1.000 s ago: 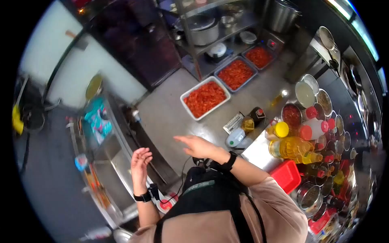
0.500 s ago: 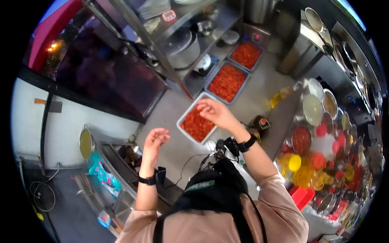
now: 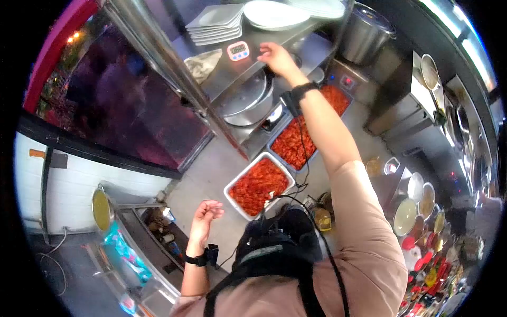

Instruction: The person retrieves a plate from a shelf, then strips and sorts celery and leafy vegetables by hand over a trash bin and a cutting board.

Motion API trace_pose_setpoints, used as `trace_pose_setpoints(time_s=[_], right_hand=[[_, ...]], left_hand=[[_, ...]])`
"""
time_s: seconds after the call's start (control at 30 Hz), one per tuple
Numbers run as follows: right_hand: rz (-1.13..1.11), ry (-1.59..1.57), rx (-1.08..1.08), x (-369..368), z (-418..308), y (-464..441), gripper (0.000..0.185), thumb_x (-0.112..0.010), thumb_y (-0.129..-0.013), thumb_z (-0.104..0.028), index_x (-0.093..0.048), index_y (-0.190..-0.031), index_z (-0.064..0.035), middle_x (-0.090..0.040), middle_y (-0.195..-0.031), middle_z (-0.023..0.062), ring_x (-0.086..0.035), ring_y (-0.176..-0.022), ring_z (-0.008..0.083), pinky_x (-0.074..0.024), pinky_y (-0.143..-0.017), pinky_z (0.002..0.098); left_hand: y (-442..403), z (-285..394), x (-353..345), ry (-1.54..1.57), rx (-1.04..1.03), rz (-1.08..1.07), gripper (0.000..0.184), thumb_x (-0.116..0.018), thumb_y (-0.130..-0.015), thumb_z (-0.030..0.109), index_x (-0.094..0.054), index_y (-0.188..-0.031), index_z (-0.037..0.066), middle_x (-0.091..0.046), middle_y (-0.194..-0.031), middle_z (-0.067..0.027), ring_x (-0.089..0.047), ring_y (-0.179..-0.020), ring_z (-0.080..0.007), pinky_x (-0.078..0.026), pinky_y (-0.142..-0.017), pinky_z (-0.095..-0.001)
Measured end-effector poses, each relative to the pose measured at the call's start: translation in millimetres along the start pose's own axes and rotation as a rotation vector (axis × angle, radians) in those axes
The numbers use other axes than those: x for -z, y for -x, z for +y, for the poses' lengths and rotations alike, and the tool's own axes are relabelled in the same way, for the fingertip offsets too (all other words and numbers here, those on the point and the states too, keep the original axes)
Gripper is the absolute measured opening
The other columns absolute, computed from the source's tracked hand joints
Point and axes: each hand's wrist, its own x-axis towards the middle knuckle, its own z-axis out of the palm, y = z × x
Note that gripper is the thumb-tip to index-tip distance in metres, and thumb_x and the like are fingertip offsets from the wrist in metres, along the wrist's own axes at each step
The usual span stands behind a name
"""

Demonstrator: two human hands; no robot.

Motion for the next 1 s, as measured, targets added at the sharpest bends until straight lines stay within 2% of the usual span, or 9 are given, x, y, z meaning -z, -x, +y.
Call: trace_pose_setpoints(time_s=[0.17,0.23,0.27,0.37,0.47,0.7,0.77,0.8,1.0], right_hand=[[-0.171,-0.082,-0.036,-22.2,43.5,-63.1,0.055,-0.078,-0.069,-0.014,-0.059,-0.118,0.0004,-0.067,-0.107,0.0169,-0.065,-0.096,0.0275,-0.0515,-0.083,0.0344],[-0.421,-0.100,0.044,-30.8,55.8,-89.9,0.060,-0.074,-0.074,-0.011,-0.051,-0.127,0.0040,-0.068,-0.107,0.0147,-0.066,-0.091,0.0226,-0.0523,-0.080,0.0319],[-0.411,0.065,0.079,-22.7,37.1,-88.3,0.057,-0.073,-0.075,-0.006,-0.051,-0.127,0.0035,-0.069,-0.102,0.0157,-0.067,-0.087,0.0216,-0.0536,-0.074,0.0313],[-0.480,-0.256,-0.126,-24.2,49.8,-97.2,0.041,-0.072,-0.076,-0.004,-0.058,-0.114,0.0029,-0.070,-0.092,0.0125,-0.066,-0.079,0.0201,-0.0536,-0.068,0.0313],[-0.377,-0.124,0.064,-21.2,52.9,-101.1,0.038,-0.074,-0.073,-0.009,-0.062,-0.107,0.0006,-0.069,-0.088,0.0127,-0.066,-0.072,0.0229,-0.0532,-0.066,0.0329],[-0.427,-0.045,0.114,-19.4,54.0,-115.2,0.034,-0.073,-0.072,-0.011,-0.064,-0.104,0.0005,-0.069,-0.083,0.0132,-0.066,-0.072,0.0240,-0.0524,-0.067,0.0344],[-0.551,-0.091,0.001,-15.9,52.5,-119.5,0.035,-0.073,-0.072,-0.012,-0.064,-0.103,0.0001,-0.069,-0.083,0.0139,-0.066,-0.073,0.0259,-0.0520,-0.069,0.0351],[-0.576,-0.117,-0.054,-13.8,52.1,-122.0,0.032,-0.076,-0.069,-0.018,-0.069,-0.096,-0.0038,-0.068,-0.091,0.0182,-0.066,-0.087,0.0335,-0.0516,-0.078,0.0394],[-0.610,0.141,0.037,-18.9,48.4,-130.5,0.029,-0.072,-0.074,-0.024,-0.069,-0.094,-0.0034,-0.068,-0.094,0.0182,-0.065,-0.089,0.0357,-0.0513,-0.078,0.0413]], left_hand=[[-31.6,20.3,-34.7,-0.006,0.004,0.056,0.021,-0.044,-0.094,0.002,-0.055,-0.112,0.003,-0.062,-0.109,-0.0084,-0.061,-0.093,-0.0168,-0.048,-0.085,-0.0298],[-41.1,16.4,-42.3,0.017,-0.004,0.136,0.020,-0.046,-0.095,0.004,-0.055,-0.112,0.004,-0.062,-0.109,-0.0086,-0.061,-0.093,-0.0168,-0.048,-0.085,-0.0300],[-47.8,18.9,-48.2,0.032,-0.002,0.198,0.019,-0.047,-0.095,0.006,-0.056,-0.111,0.004,-0.063,-0.109,-0.0087,-0.061,-0.092,-0.0168,-0.048,-0.085,-0.0302],[-60.8,28.5,-81.6,0.106,0.000,0.289,0.018,-0.048,-0.095,0.007,-0.056,-0.111,0.004,-0.063,-0.111,-0.0094,-0.061,-0.092,-0.0174,-0.047,-0.085,-0.0306],[-82.0,32.6,-104.6,0.124,0.020,0.309,0.018,-0.047,-0.094,0.007,-0.056,-0.110,0.004,-0.062,-0.111,-0.0098,-0.061,-0.092,-0.0172,-0.047,-0.085,-0.0302],[-117.8,58.2,-152.7,0.116,-0.027,0.341,0.018,-0.047,-0.094,0.006,-0.055,-0.109,0.004,-0.062,-0.112,-0.0096,-0.060,-0.092,-0.0170,-0.047,-0.085,-0.0299],[-131.2,69.0,-164.6,0.092,-0.032,0.324,0.018,-0.047,-0.094,0.005,-0.056,-0.109,0.003,-0.062,-0.112,-0.0095,-0.060,-0.093,-0.0171,-0.047,-0.085,-0.0301],[-139.5,75.0,-170.8,0.064,-0.035,0.296,0.018,-0.047,-0.094,0.005,-0.056,-0.110,0.003,-0.061,-0.112,-0.0093,-0.060,-0.093,-0.0172,-0.047,-0.085,-0.0303],[-193.2,116.9,-206.9,-0.076,-0.105,0.210,0.020,-0.048,-0.094,0.003,-0.055,-0.112,0.002,-0.062,-0.111,-0.0088,-0.060,-0.094,-0.0173,-0.046,-0.086,-0.0309]])
